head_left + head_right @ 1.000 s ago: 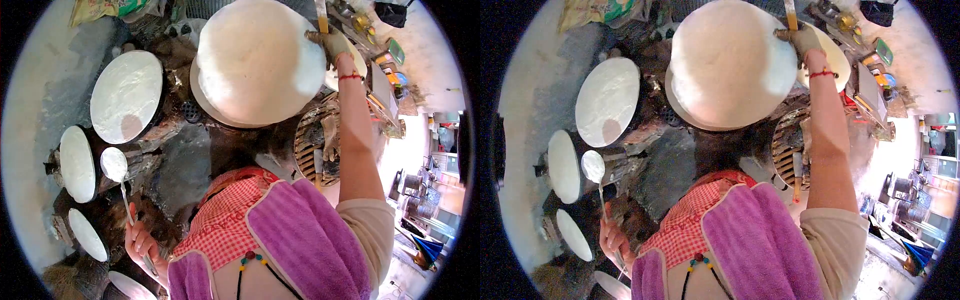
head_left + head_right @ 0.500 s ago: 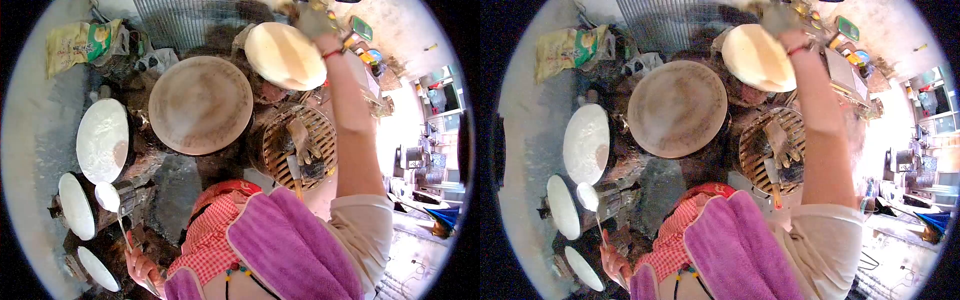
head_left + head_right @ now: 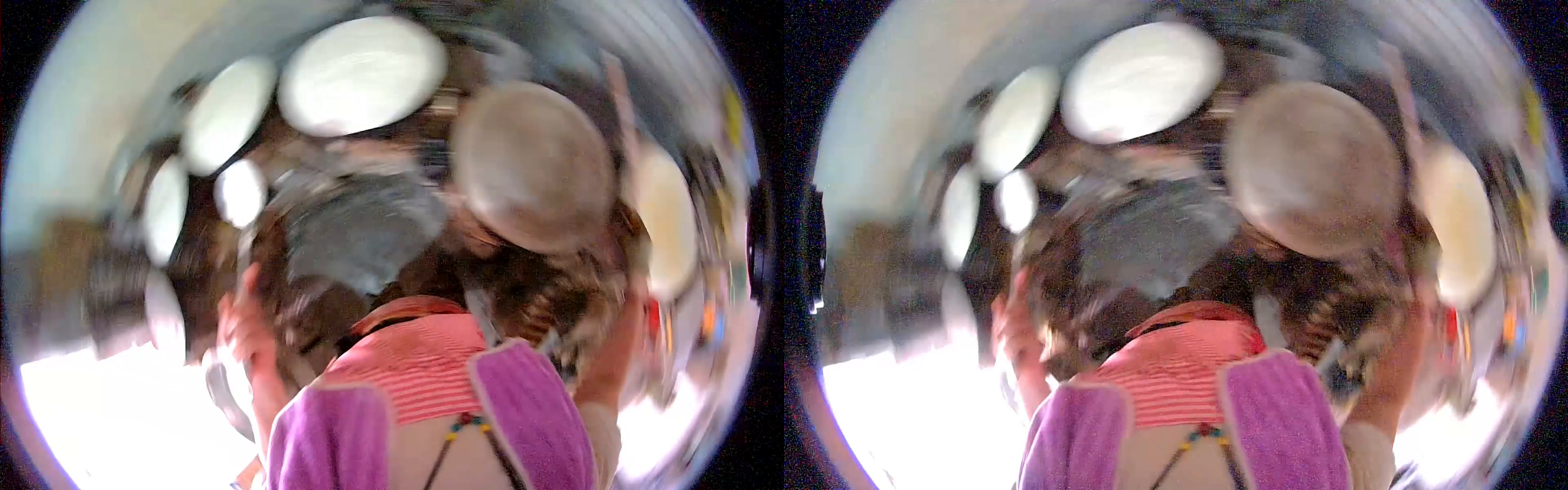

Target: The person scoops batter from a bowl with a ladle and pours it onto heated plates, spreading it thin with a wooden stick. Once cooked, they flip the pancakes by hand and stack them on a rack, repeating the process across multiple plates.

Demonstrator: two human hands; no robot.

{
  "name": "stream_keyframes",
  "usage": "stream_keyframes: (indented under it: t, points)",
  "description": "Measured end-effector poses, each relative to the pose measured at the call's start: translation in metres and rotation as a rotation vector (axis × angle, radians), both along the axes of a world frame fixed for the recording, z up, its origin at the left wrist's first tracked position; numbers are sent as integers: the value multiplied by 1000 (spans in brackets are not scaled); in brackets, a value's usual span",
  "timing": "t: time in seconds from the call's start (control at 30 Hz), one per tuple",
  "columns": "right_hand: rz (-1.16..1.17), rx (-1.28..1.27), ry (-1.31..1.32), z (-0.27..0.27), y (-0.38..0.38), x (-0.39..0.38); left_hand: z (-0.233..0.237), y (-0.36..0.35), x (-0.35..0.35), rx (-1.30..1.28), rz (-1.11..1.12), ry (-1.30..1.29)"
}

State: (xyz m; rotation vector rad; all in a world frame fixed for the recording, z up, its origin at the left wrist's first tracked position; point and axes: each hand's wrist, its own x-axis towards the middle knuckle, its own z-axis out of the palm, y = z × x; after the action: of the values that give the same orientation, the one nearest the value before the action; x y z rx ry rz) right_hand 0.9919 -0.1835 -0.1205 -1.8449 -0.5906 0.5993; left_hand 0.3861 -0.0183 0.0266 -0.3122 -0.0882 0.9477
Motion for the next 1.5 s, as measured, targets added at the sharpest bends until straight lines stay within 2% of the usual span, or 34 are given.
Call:
stream_keyframes:
  t: [0.03, 0.07, 0.13, 0.2, 0.27, 0.33, 0.4, 0.47, 0.53, 0.6, 0.63, 0.7, 0.73, 0.8, 0.87, 0.9, 0.93, 0.97, 1.0, 1.03, 1.07, 1.13, 1.2, 1.23, 1.27, 1.33, 1.37, 1.4, 1.47, 1.5]
  points:
    - [147, -279, -65, 14, 19, -25, -4, -12, -18, 11, 64, -41]
    - [225, -75, -100, -6, 40, -58, -11, -21, -31, 50, 116, -98]
    - [506, -651, -858, 5, 95, -152, -21, -47, -61, 18, 280, -89]
    - [710, -566, -332, -22, 148, -259, -37, -78, -100, -57, 413, -83]
    - [1168, -264, -606, -42, 177, -364, -55, -119, -142, -133, 626, -117]
    - [1458, 221, -420, -64, 193, -460, -70, -161, -176, -208, 852, -168]
    - [1768, -141, 80, -32, 193, -559, -88, -206, -219, -265, 1091, -175]
    - [1898, -466, 165, 3, 174, -662, -118, -255, -277, -363, 1320, -31]
    - [1986, -678, 271, 8, 155, -739, -119, -292, -305, -500, 1499, 326]
    - [2039, -839, 287, 33, 155, -774, -91, -306, -288, -785, 1447, 898]
    - [2088, -868, 199, 47, 149, -802, -97, -318, -292, -841, 1441, 850]
    - [2041, -1112, 187, 62, 146, -856, -109, -336, -298, -894, 1168, 1132]
    - [1999, -1217, 203, 59, 146, -882, -127, -334, -304, -980, 1095, 1192]
    - [1989, -1219, 331, 5, 145, -921, -203, -344, -331, -1047, 715, 1470]
    - [2177, -1340, -258, -23, 123, -942, -343, -352, -340, -1138, 543, 2020]
    - [2242, -1371, -320, -11, 111, -948, -341, -344, -355, -1195, 462, 1876]
    - [2261, -1375, -199, -1, 111, -954, -335, -337, -365, -1242, 375, 1721]
    - [2233, -1372, -109, 6, 119, -959, -339, -336, -367, -1255, 371, 2067]
    - [2204, -1352, -12, 9, 129, -966, -340, -336, -377, -1268, 374, 2045]
    - [2071, -1319, 113, -12, 137, -964, -318, -333, -393, -1257, 268, 1873]
    - [2067, -1340, 94, -12, 129, -964, -306, -331, -398, -1230, 161, 1699]
    - [2318, -1245, -306, -13, 105, -980, -327, -331, -402, -1250, 253, 1772]
    - [2295, -1358, -252, 15, 112, -1002, -330, -333, -397, -1211, 249, 1668]
    - [2256, -1314, -272, 2, 124, -997, -345, -333, -391, -1224, 370, 1498]
    - [2220, -1262, -293, -21, 136, -986, -339, -325, -395, -1230, 383, 1504]
    - [2738, -585, -465, -84, 160, -948, -309, -295, -394, -1119, 851, 786]
    - [2778, -454, -640, -66, 155, -955, -296, -283, -397, -1068, 908, 685]
    - [2795, -431, -639, -52, 162, -960, -287, -276, -392, -1071, 929, 691]
    - [2900, 93, -1010, -32, 177, -965, -263, -260, -380, -916, 1154, 401]
    - [2874, 118, -1013, -25, 185, -961, -245, -252, -375, -906, 1230, 379]
